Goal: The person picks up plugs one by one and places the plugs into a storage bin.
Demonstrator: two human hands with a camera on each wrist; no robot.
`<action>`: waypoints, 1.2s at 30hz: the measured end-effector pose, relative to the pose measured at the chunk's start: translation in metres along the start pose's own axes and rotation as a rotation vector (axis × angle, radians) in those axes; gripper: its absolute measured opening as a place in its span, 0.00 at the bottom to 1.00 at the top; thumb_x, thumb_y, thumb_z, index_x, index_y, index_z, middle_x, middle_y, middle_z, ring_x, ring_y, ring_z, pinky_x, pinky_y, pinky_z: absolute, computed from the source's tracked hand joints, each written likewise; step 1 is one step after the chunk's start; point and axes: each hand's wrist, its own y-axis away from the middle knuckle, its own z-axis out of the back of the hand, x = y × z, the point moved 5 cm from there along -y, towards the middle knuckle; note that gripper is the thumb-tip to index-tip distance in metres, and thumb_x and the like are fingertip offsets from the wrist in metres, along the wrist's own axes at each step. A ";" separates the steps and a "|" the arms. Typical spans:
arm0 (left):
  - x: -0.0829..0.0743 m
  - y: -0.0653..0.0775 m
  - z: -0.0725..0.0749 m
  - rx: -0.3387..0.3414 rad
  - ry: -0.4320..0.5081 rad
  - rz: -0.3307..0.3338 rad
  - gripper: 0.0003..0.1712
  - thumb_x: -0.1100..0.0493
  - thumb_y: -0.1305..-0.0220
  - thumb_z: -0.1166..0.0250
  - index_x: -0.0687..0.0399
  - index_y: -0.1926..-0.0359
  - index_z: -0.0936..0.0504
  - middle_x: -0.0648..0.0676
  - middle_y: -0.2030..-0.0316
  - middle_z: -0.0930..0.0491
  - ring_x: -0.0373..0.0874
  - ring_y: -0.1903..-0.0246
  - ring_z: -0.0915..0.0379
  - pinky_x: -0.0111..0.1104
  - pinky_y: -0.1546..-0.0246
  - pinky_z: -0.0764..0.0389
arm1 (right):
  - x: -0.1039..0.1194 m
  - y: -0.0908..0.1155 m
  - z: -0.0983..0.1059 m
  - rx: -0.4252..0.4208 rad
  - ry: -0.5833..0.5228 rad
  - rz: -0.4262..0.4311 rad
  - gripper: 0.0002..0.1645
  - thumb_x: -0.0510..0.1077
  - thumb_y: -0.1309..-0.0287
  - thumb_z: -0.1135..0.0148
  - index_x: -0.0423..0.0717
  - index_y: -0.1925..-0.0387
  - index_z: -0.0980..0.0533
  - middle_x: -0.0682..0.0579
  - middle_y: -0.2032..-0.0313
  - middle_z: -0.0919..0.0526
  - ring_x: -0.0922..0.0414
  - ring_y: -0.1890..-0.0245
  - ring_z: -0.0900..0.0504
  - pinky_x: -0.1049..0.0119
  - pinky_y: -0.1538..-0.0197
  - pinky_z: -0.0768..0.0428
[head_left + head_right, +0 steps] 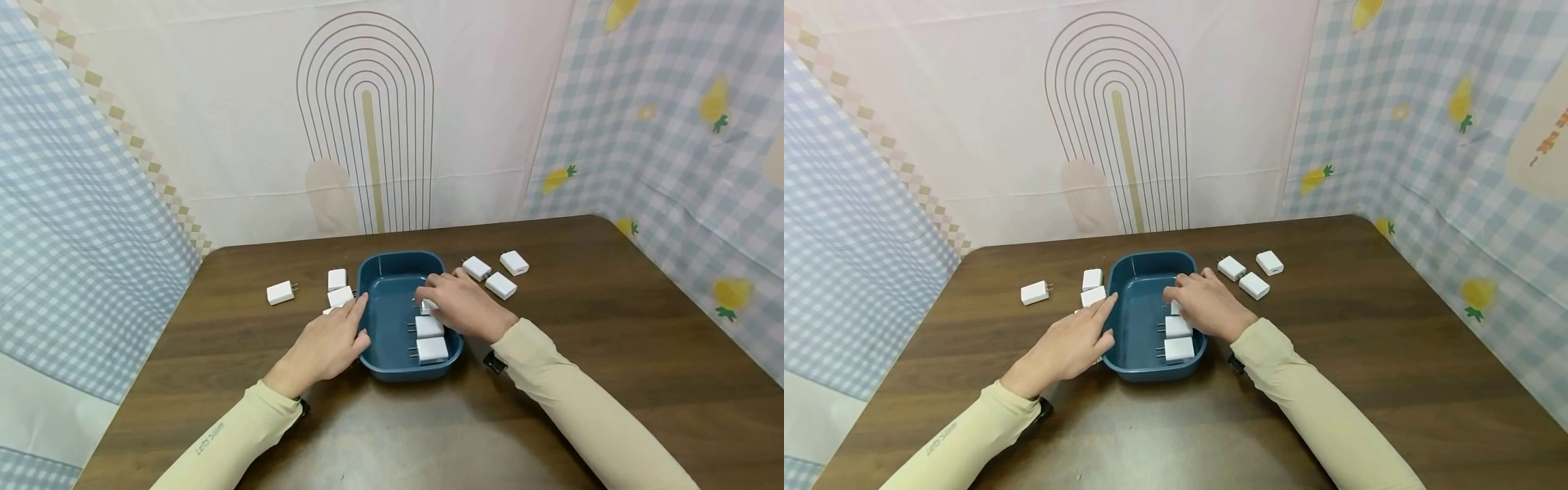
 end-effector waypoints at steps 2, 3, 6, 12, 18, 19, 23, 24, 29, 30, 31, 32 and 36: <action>0.000 0.000 0.000 0.001 -0.001 0.000 0.40 0.47 0.28 0.50 0.57 0.21 0.45 0.61 0.25 0.36 0.58 0.28 0.35 0.51 0.30 0.31 | 0.000 -0.001 0.000 0.010 -0.003 -0.004 0.15 0.42 0.40 0.29 0.59 0.52 0.16 0.52 0.56 0.14 0.54 0.56 0.15 0.59 0.56 0.28; 0.000 0.000 0.000 0.002 -0.002 0.000 0.40 0.47 0.28 0.50 0.57 0.21 0.45 0.61 0.25 0.36 0.58 0.28 0.35 0.51 0.30 0.32 | 0.000 -0.001 -0.001 0.015 -0.002 -0.005 0.15 0.42 0.40 0.29 0.58 0.51 0.16 0.52 0.55 0.14 0.54 0.55 0.15 0.59 0.55 0.28; 0.000 -0.001 0.000 0.004 -0.004 0.002 0.40 0.47 0.28 0.51 0.57 0.21 0.45 0.61 0.25 0.36 0.58 0.28 0.35 0.51 0.30 0.32 | 0.000 -0.001 -0.001 0.025 -0.003 -0.013 0.15 0.43 0.40 0.29 0.59 0.51 0.16 0.53 0.55 0.14 0.54 0.55 0.15 0.60 0.56 0.29; 0.000 -0.001 -0.001 0.003 0.000 0.002 0.40 0.47 0.28 0.51 0.57 0.21 0.45 0.61 0.25 0.37 0.58 0.28 0.35 0.51 0.29 0.32 | 0.000 -0.001 -0.001 0.026 0.004 -0.017 0.15 0.43 0.41 0.28 0.59 0.52 0.16 0.53 0.56 0.14 0.55 0.56 0.15 0.62 0.58 0.32; 0.000 -0.001 0.000 0.006 0.006 0.002 0.39 0.48 0.28 0.51 0.57 0.21 0.45 0.61 0.25 0.37 0.58 0.28 0.36 0.51 0.29 0.33 | 0.000 0.000 -0.001 0.019 0.017 -0.005 0.15 0.43 0.42 0.27 0.58 0.52 0.16 0.54 0.57 0.14 0.56 0.58 0.15 0.64 0.61 0.33; 0.000 -0.001 0.000 0.006 0.003 0.003 0.39 0.48 0.28 0.51 0.57 0.21 0.45 0.61 0.25 0.37 0.58 0.28 0.35 0.51 0.29 0.33 | 0.001 0.000 -0.001 0.017 0.019 -0.001 0.15 0.43 0.42 0.27 0.58 0.53 0.16 0.54 0.58 0.14 0.56 0.58 0.15 0.64 0.61 0.34; 0.000 -0.001 0.001 0.001 -0.003 0.000 0.39 0.48 0.28 0.51 0.58 0.21 0.45 0.61 0.25 0.36 0.59 0.28 0.35 0.51 0.29 0.32 | 0.002 -0.002 0.000 0.015 0.032 0.005 0.15 0.43 0.43 0.27 0.58 0.53 0.16 0.53 0.58 0.14 0.56 0.59 0.15 0.65 0.63 0.32; 0.000 -0.001 0.002 -0.001 -0.004 0.000 0.39 0.48 0.28 0.51 0.58 0.21 0.45 0.61 0.25 0.36 0.59 0.28 0.35 0.51 0.29 0.32 | 0.002 -0.002 0.000 0.016 0.032 0.004 0.15 0.43 0.43 0.27 0.58 0.53 0.16 0.53 0.58 0.14 0.56 0.59 0.15 0.65 0.63 0.32; 0.001 -0.001 0.001 0.009 0.000 0.006 0.39 0.48 0.28 0.51 0.57 0.21 0.45 0.61 0.25 0.37 0.58 0.28 0.35 0.51 0.29 0.32 | 0.002 -0.003 0.000 0.048 0.017 -0.004 0.16 0.43 0.42 0.27 0.57 0.52 0.16 0.51 0.56 0.13 0.54 0.58 0.15 0.64 0.62 0.27; 0.001 -0.001 0.001 0.011 0.000 0.007 0.40 0.47 0.28 0.51 0.57 0.21 0.46 0.61 0.25 0.37 0.58 0.28 0.35 0.51 0.29 0.32 | 0.003 -0.003 0.000 0.056 0.014 -0.007 0.16 0.43 0.42 0.28 0.57 0.51 0.16 0.51 0.56 0.13 0.54 0.57 0.15 0.63 0.61 0.26; 0.001 -0.001 0.000 0.013 0.000 0.008 0.40 0.47 0.28 0.51 0.57 0.21 0.46 0.61 0.25 0.37 0.58 0.28 0.35 0.51 0.29 0.32 | 0.003 -0.003 -0.001 0.065 0.012 -0.010 0.16 0.43 0.42 0.28 0.57 0.51 0.16 0.50 0.55 0.13 0.54 0.57 0.15 0.63 0.61 0.26; 0.001 -0.001 0.000 0.014 0.000 0.009 0.40 0.47 0.28 0.51 0.57 0.21 0.46 0.61 0.25 0.37 0.58 0.28 0.35 0.51 0.29 0.32 | 0.003 -0.003 -0.001 0.072 0.008 -0.013 0.16 0.42 0.41 0.28 0.56 0.51 0.16 0.50 0.55 0.13 0.53 0.56 0.15 0.63 0.61 0.25; 0.001 -0.001 0.000 0.011 -0.001 0.007 0.40 0.47 0.28 0.51 0.57 0.21 0.46 0.61 0.25 0.37 0.58 0.28 0.35 0.51 0.29 0.32 | 0.002 -0.003 -0.002 0.097 0.005 -0.028 0.16 0.43 0.41 0.28 0.57 0.50 0.17 0.50 0.54 0.12 0.53 0.55 0.15 0.62 0.60 0.25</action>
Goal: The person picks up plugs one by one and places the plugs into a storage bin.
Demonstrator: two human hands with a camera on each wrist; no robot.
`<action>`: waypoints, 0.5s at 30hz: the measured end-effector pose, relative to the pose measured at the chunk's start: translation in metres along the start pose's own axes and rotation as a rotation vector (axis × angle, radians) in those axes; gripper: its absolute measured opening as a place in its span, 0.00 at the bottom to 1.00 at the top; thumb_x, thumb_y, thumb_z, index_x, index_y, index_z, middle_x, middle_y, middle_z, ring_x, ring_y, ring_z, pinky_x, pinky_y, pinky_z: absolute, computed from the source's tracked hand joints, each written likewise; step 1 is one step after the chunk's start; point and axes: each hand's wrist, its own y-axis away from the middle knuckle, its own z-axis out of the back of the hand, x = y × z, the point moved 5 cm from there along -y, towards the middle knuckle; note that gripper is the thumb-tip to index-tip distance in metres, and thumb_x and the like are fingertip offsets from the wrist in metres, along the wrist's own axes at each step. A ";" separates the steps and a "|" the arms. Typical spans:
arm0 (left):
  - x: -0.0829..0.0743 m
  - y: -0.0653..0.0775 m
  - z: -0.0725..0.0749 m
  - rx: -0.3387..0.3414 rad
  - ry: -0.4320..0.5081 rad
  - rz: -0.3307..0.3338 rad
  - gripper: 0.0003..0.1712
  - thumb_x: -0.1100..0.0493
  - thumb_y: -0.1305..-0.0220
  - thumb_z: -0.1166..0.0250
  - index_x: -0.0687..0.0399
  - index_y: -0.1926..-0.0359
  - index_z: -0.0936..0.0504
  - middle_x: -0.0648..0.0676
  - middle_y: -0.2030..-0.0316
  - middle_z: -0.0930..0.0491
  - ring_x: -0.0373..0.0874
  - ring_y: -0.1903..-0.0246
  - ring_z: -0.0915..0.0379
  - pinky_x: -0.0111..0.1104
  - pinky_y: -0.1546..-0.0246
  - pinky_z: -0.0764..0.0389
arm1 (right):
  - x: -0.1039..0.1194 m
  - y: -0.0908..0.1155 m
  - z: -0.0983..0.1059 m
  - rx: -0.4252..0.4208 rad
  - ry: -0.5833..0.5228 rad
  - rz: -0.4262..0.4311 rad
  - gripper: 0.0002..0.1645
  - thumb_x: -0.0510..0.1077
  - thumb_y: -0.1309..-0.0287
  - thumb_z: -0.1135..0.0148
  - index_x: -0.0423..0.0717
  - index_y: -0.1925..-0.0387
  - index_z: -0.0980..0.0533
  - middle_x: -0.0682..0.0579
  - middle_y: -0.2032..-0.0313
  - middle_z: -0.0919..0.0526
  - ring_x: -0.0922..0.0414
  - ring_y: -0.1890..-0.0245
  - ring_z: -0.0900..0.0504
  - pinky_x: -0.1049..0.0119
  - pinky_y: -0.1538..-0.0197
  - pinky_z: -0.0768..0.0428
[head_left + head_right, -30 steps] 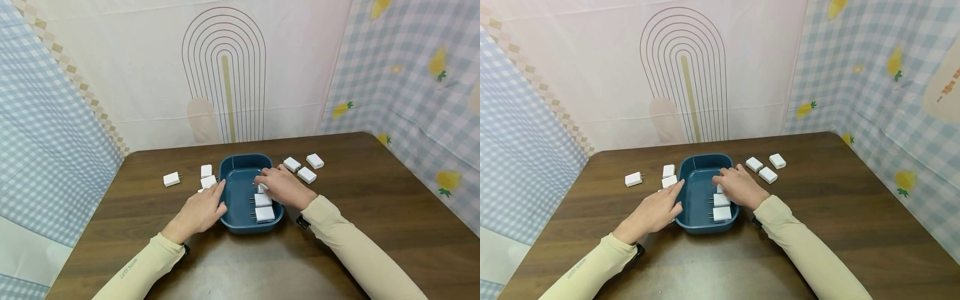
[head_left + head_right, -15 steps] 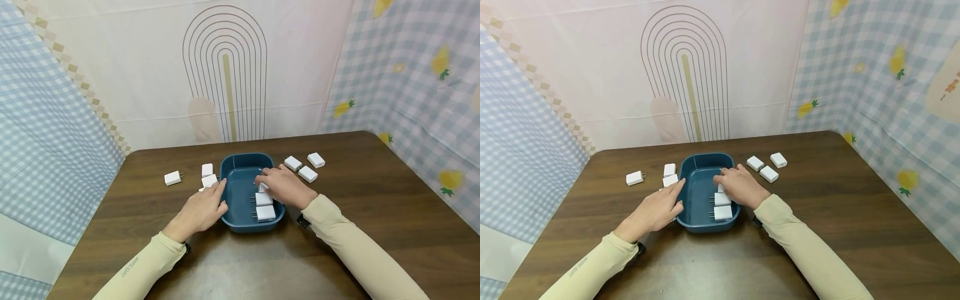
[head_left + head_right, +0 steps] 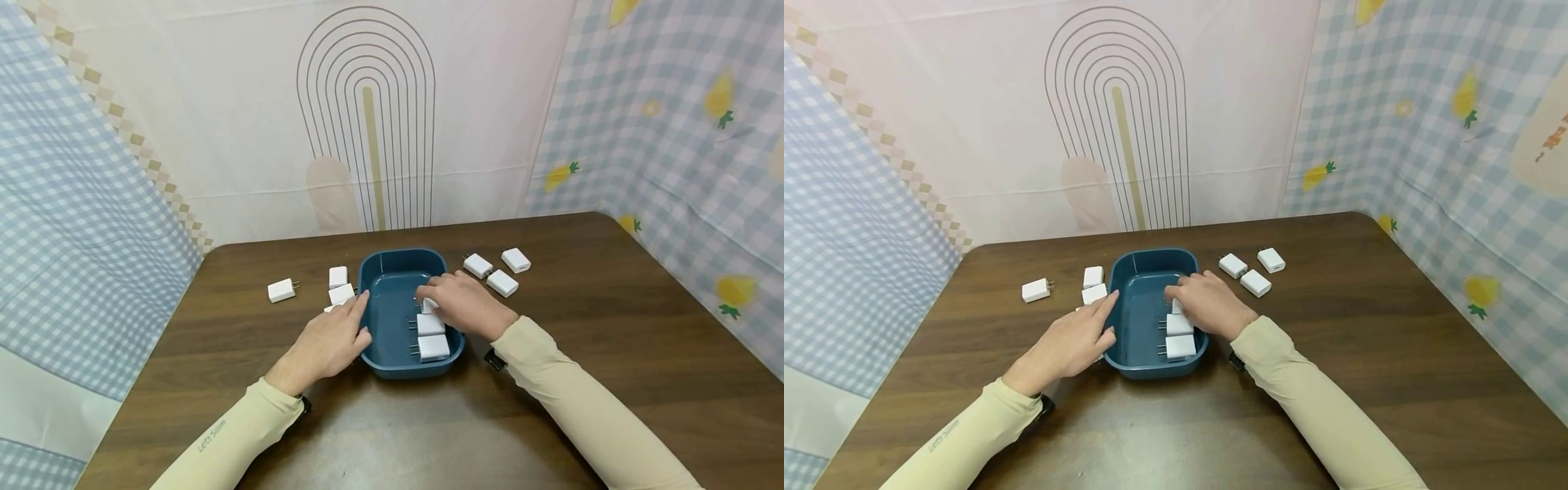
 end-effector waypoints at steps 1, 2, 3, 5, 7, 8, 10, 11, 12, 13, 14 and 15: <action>0.000 0.000 0.000 0.000 0.000 0.000 0.40 0.47 0.28 0.51 0.57 0.21 0.46 0.61 0.25 0.37 0.58 0.28 0.35 0.51 0.29 0.32 | 0.000 0.000 0.000 0.004 -0.001 -0.001 0.16 0.43 0.41 0.29 0.57 0.50 0.17 0.50 0.54 0.12 0.53 0.55 0.15 0.62 0.60 0.25; 0.000 0.000 0.000 0.000 -0.001 0.000 0.40 0.47 0.28 0.51 0.57 0.21 0.46 0.61 0.25 0.37 0.58 0.28 0.35 0.51 0.29 0.32 | 0.000 0.000 0.000 0.006 -0.003 -0.002 0.16 0.43 0.41 0.29 0.57 0.50 0.17 0.50 0.54 0.12 0.52 0.55 0.15 0.62 0.60 0.25; 0.000 0.000 0.000 0.000 -0.001 0.000 0.40 0.47 0.28 0.51 0.57 0.21 0.46 0.61 0.25 0.37 0.58 0.28 0.35 0.51 0.30 0.32 | 0.000 0.000 0.000 0.007 -0.005 -0.003 0.16 0.43 0.41 0.29 0.57 0.50 0.17 0.50 0.54 0.12 0.53 0.55 0.15 0.62 0.60 0.25; 0.000 0.000 0.000 0.000 -0.001 -0.002 0.40 0.47 0.28 0.51 0.57 0.21 0.45 0.61 0.25 0.37 0.58 0.28 0.35 0.51 0.30 0.32 | 0.000 0.000 -0.001 0.008 -0.009 -0.002 0.16 0.43 0.40 0.29 0.57 0.50 0.17 0.51 0.54 0.12 0.53 0.55 0.15 0.62 0.60 0.25; 0.000 0.000 0.000 -0.001 -0.002 -0.002 0.40 0.47 0.28 0.51 0.57 0.21 0.45 0.61 0.25 0.36 0.58 0.28 0.35 0.51 0.30 0.32 | 0.000 0.000 -0.001 0.007 -0.013 -0.002 0.16 0.42 0.40 0.29 0.58 0.50 0.17 0.50 0.54 0.12 0.53 0.55 0.15 0.62 0.61 0.25; 0.000 0.000 0.000 -0.002 -0.002 -0.004 0.40 0.47 0.28 0.51 0.57 0.21 0.45 0.61 0.25 0.36 0.58 0.28 0.34 0.51 0.30 0.31 | 0.000 0.000 0.000 0.007 -0.015 -0.003 0.16 0.42 0.40 0.29 0.58 0.50 0.17 0.50 0.54 0.12 0.53 0.55 0.15 0.62 0.61 0.25; 0.000 0.000 0.000 -0.005 -0.003 -0.006 0.39 0.47 0.28 0.51 0.57 0.21 0.45 0.61 0.25 0.36 0.58 0.28 0.34 0.51 0.30 0.31 | -0.001 0.000 0.000 0.012 -0.018 -0.005 0.16 0.42 0.40 0.29 0.57 0.50 0.17 0.50 0.53 0.12 0.52 0.54 0.15 0.62 0.60 0.24; 0.000 0.000 0.001 -0.006 -0.004 -0.007 0.39 0.47 0.28 0.51 0.57 0.21 0.45 0.61 0.25 0.36 0.58 0.29 0.34 0.51 0.30 0.31 | -0.001 0.000 0.000 0.015 -0.019 -0.007 0.16 0.42 0.40 0.29 0.57 0.50 0.17 0.50 0.53 0.12 0.52 0.54 0.15 0.62 0.60 0.24; 0.000 0.000 0.001 -0.008 -0.005 -0.007 0.39 0.47 0.28 0.51 0.57 0.21 0.45 0.61 0.25 0.36 0.58 0.29 0.34 0.51 0.30 0.31 | -0.001 0.000 0.000 0.017 -0.019 -0.008 0.16 0.42 0.40 0.29 0.57 0.50 0.17 0.50 0.53 0.12 0.52 0.54 0.15 0.61 0.60 0.24; 0.000 0.000 0.001 -0.010 -0.005 -0.009 0.39 0.47 0.28 0.51 0.57 0.21 0.45 0.61 0.25 0.36 0.58 0.29 0.34 0.51 0.30 0.31 | -0.001 0.000 0.000 0.020 -0.021 -0.011 0.16 0.42 0.40 0.29 0.57 0.50 0.17 0.50 0.53 0.12 0.52 0.53 0.15 0.61 0.59 0.23; 0.000 -0.001 0.001 -0.012 -0.007 -0.009 0.39 0.47 0.28 0.51 0.57 0.21 0.45 0.61 0.25 0.36 0.58 0.29 0.34 0.51 0.30 0.31 | -0.002 0.000 0.000 0.022 -0.022 -0.012 0.16 0.43 0.40 0.29 0.57 0.50 0.17 0.50 0.52 0.13 0.52 0.53 0.15 0.61 0.59 0.23; 0.000 -0.001 0.001 -0.014 -0.008 -0.011 0.39 0.47 0.28 0.51 0.58 0.21 0.45 0.61 0.25 0.36 0.58 0.29 0.34 0.51 0.30 0.31 | -0.002 0.000 0.000 0.025 -0.024 -0.014 0.16 0.43 0.40 0.29 0.57 0.50 0.17 0.50 0.52 0.13 0.52 0.53 0.15 0.61 0.59 0.23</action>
